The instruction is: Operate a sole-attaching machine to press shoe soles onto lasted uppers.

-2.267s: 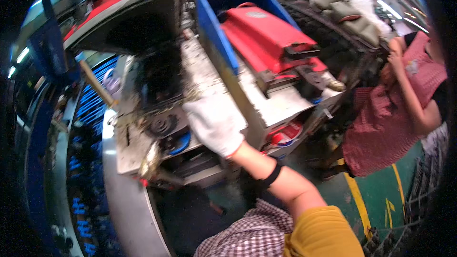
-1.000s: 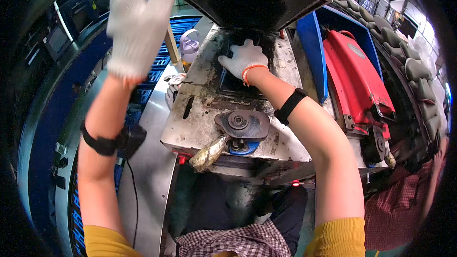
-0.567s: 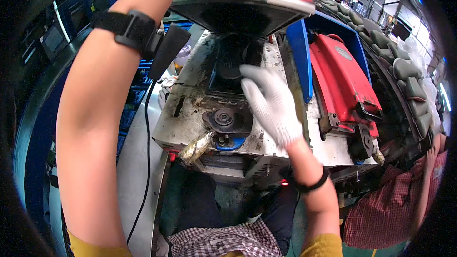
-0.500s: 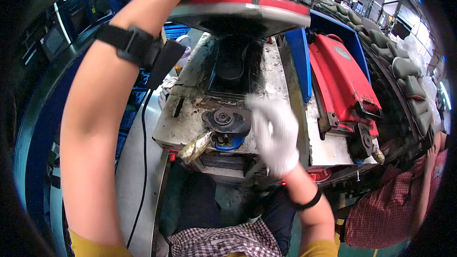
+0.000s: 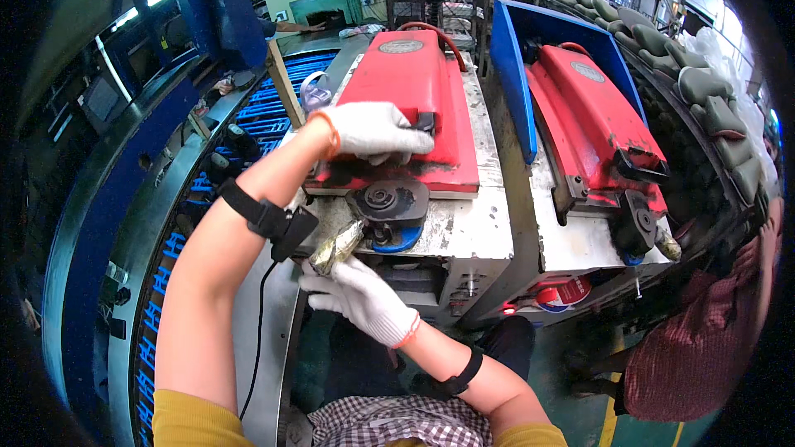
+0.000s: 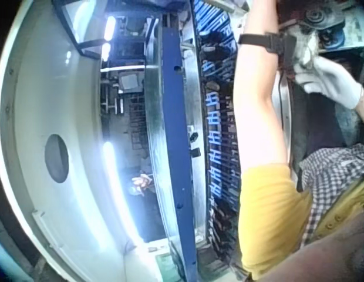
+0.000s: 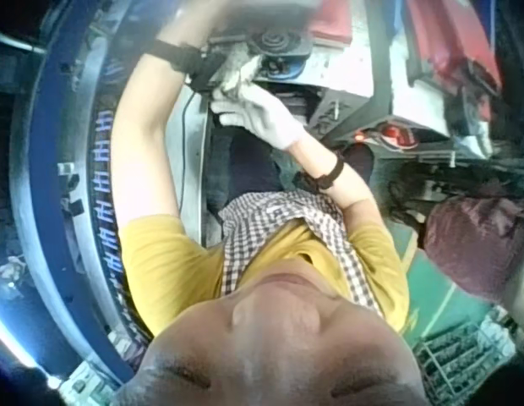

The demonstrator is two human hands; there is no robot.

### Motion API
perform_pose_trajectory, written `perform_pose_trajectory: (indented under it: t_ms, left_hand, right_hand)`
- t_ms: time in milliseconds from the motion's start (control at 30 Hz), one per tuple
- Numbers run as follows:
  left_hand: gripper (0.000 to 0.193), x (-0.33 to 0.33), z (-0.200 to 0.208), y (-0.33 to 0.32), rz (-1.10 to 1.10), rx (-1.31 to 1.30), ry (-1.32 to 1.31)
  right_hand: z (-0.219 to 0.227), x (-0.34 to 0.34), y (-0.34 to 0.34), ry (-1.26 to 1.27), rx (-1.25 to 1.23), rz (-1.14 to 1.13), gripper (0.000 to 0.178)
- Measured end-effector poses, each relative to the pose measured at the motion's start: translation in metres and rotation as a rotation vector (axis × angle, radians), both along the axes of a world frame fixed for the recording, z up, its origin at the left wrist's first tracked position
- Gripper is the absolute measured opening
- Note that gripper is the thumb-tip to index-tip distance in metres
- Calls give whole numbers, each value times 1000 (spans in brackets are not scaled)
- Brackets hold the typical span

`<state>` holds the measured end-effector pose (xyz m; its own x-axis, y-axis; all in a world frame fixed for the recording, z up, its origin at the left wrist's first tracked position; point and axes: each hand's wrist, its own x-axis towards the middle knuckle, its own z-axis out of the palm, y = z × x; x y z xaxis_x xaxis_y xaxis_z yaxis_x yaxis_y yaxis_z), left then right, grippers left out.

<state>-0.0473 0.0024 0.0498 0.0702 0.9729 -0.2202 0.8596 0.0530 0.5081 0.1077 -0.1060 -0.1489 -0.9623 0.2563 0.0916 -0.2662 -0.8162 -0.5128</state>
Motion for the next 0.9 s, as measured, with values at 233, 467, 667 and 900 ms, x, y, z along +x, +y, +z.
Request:
perform_pose_trajectory:
  t_ms: [233,467,667,900]
  left_hand:
    - [70,9,-3,-6,24,49,150]
    - [70,12,-10,-5,28,121,137]
    - [72,10,-19,-17,164,229,102]
    - [29,47,-48,7,287,805,-288]
  right_hand:
    - [11,-5,18,194,-234,98,59]
    - [32,96,44,91,-507,-116,67]
    - [57,215,97,-537,728,-763,47]
    - [96,381,194,-1588,1992,-1627,31]
